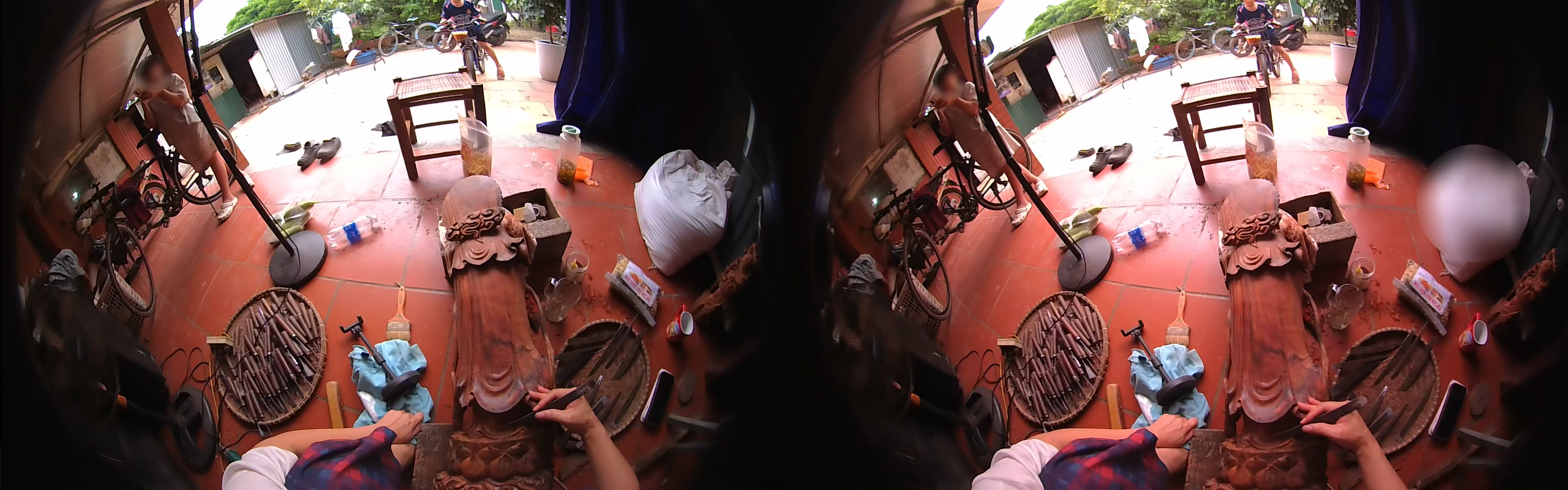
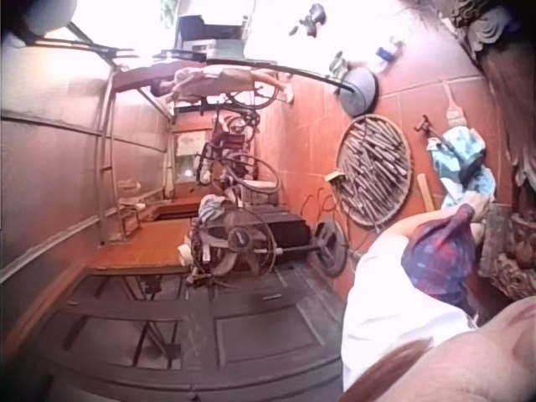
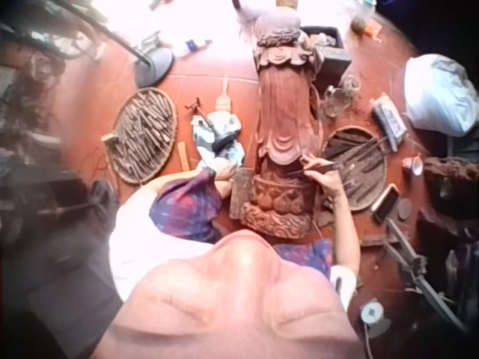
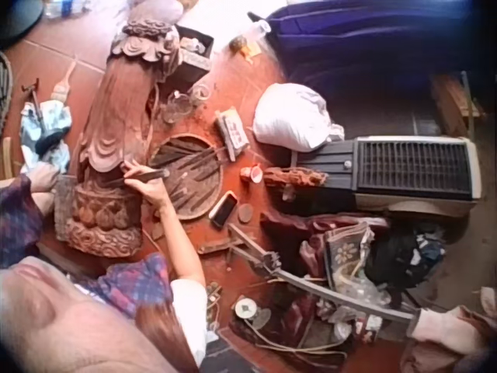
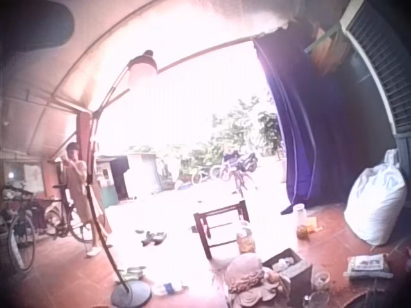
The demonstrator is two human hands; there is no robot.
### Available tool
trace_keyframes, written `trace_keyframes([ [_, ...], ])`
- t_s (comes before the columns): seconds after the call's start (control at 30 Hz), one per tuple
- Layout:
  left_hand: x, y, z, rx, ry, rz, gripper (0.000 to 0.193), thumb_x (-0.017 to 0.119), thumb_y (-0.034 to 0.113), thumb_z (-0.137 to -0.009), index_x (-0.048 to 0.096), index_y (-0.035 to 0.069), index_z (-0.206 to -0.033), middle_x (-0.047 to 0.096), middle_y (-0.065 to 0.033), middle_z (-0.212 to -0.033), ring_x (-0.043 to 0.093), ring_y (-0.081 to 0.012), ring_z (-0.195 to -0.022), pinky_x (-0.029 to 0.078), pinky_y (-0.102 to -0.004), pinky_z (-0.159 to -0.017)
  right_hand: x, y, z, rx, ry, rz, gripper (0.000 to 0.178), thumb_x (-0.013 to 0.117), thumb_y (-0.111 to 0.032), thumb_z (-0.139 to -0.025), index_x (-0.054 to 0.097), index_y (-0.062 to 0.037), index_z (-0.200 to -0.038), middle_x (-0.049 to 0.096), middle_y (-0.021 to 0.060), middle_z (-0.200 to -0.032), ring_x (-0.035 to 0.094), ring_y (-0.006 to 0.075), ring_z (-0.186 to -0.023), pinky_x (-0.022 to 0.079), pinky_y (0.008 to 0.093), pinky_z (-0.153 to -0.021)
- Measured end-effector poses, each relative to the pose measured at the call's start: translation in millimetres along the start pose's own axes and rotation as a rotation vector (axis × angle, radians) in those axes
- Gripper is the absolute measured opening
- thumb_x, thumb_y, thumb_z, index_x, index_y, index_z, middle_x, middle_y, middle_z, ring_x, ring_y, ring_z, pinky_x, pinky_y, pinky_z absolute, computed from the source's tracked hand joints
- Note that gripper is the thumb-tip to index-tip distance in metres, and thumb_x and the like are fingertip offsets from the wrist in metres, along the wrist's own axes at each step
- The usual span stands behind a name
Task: The person carves a large wooden sculpture using a chisel and mallet. They repeatedly chip away at the surface, occasionally brushing off wood shavings. The work is performed while seated on the floor in an open workshop area.
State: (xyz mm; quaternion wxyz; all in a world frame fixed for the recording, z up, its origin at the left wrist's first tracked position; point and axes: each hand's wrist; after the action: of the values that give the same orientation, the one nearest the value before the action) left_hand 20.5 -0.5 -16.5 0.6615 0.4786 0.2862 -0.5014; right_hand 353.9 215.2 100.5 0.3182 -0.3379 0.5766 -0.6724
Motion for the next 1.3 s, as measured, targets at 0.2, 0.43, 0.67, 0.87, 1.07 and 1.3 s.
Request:
trace_keyframes([
  [0.2, 16.0, -7.9, -2.5, 0.042, 0.061, -0.057, 0.022, 0.048, 0.026, -0.091, 0.049, 0.003, -0.091, 0.064, -0.0209, -0.067, 0.064, -0.0393, -0.061, 0.049, -0.0496, -0.053, 1.3, 3.7, 1.2, -0.019, 0.028, -0.012, 0.012, 0.074, -0.003, -0.076, 0.069, -0.0023, -0.086, 0.070, 0.0134, -0.102, 0.058, 0.0243, -0.116, 0.020, 0.0430, -0.115],
  [0.43, 14.5, -2.6, -4.1, 0.014, 0.060, -0.058, 0.024, 0.045, 0.027, -0.092, 0.051, 0.004, -0.091, 0.065, -0.0205, -0.070, 0.065, -0.0387, -0.065, 0.050, -0.0487, -0.056, 1.8, 4.8, 3.8, -0.025, 0.037, -0.007, 0.013, 0.074, -0.004, -0.077, 0.068, -0.0024, -0.088, 0.069, 0.0153, -0.106, 0.055, 0.0251, -0.120, 0.020, 0.0421, -0.115],
  [0.67, 22.6, -7.0, -1.0, -0.021, 0.059, -0.041, 0.025, 0.044, 0.028, -0.093, 0.052, 0.004, -0.092, 0.066, -0.0208, -0.071, 0.065, -0.0385, -0.066, 0.051, -0.0490, -0.058, 1.2, 3.3, -0.6, 0.012, 0.034, -0.038, 0.012, 0.074, -0.004, -0.075, 0.070, -0.0016, -0.087, 0.068, 0.0158, -0.108, 0.054, 0.0242, -0.120, 0.022, 0.0406, -0.115],
  [0.87, 14.4, -2.7, -2.8, -0.011, 0.099, -0.027, 0.026, 0.045, 0.031, -0.094, 0.051, 0.005, -0.092, 0.066, -0.0202, -0.072, 0.065, -0.0385, -0.068, 0.050, -0.0492, -0.058, 1.3, 1.8, 7.2, 0.056, 0.055, -0.036, 0.017, 0.075, 0.000, -0.069, 0.072, -0.0010, -0.086, 0.063, 0.0232, -0.115, 0.046, 0.0300, -0.129, 0.021, 0.0429, -0.115],
  [1.07, 18.0, -5.6, 2.5, 0.010, 0.116, -0.031, 0.026, 0.046, 0.031, -0.094, 0.051, 0.006, -0.091, 0.065, -0.0186, -0.068, 0.065, -0.0373, -0.063, 0.050, -0.0480, -0.054, 4.0, 2.8, 3.4, -0.014, 0.031, 0.010, 0.011, 0.073, -0.002, -0.075, 0.071, -0.0006, -0.086, 0.069, 0.0154, -0.104, 0.057, 0.0236, -0.117, 0.023, 0.0414, -0.115],
  [1.3, 12.9, -2.5, 4.1, 0.062, 0.206, -0.035, 0.024, 0.049, 0.028, -0.093, 0.050, 0.006, -0.087, 0.061, -0.0179, -0.062, 0.062, -0.0373, -0.058, 0.048, -0.0468, -0.048, -0.6, 6.9, 3.5, -0.019, 0.013, 0.032, 0.012, 0.074, -0.003, -0.075, 0.071, -0.0017, -0.087, 0.068, 0.0166, -0.107, 0.056, 0.0231, -0.119, 0.023, 0.0423, -0.115],
])
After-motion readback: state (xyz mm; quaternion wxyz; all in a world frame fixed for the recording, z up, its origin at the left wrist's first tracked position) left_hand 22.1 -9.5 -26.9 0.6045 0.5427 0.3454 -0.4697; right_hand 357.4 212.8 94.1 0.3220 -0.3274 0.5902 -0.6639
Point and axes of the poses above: each hand's wrist, its own z-axis away from the middle knuckle, its own x-axis out of the palm, y = z × x
